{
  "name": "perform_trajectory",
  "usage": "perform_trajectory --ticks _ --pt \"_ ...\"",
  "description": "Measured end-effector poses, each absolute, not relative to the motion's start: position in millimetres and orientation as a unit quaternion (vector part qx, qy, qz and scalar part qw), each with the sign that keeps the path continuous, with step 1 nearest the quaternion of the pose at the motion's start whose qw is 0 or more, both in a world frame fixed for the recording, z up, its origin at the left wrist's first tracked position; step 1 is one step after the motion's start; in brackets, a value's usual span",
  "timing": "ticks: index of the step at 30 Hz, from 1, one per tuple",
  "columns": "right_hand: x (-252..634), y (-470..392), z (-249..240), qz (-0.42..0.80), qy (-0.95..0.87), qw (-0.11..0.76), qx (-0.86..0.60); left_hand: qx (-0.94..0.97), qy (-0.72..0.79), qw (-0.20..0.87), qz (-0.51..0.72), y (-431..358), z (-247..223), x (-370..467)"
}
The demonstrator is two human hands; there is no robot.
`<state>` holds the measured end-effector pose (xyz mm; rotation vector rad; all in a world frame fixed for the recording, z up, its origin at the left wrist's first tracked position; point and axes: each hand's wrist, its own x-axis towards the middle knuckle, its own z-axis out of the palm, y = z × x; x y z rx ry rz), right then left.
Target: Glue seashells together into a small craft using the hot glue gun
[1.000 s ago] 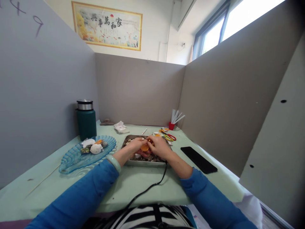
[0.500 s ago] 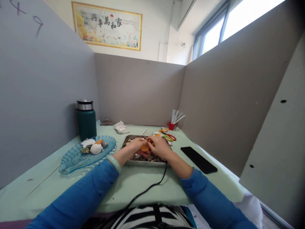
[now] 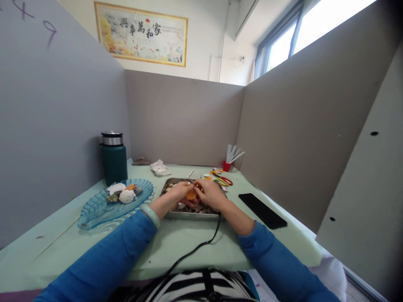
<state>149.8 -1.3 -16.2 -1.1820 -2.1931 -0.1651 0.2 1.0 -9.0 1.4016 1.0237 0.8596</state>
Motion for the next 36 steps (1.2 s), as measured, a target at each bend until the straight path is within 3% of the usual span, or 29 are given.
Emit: perform_trajectory --ticks 36 --pt "149.2 -0.4 -16.6 -0.07 -0.828 0.351 -0.432 0.578 0.381 0.617 0.373 1.9 -7.9 -1.0"
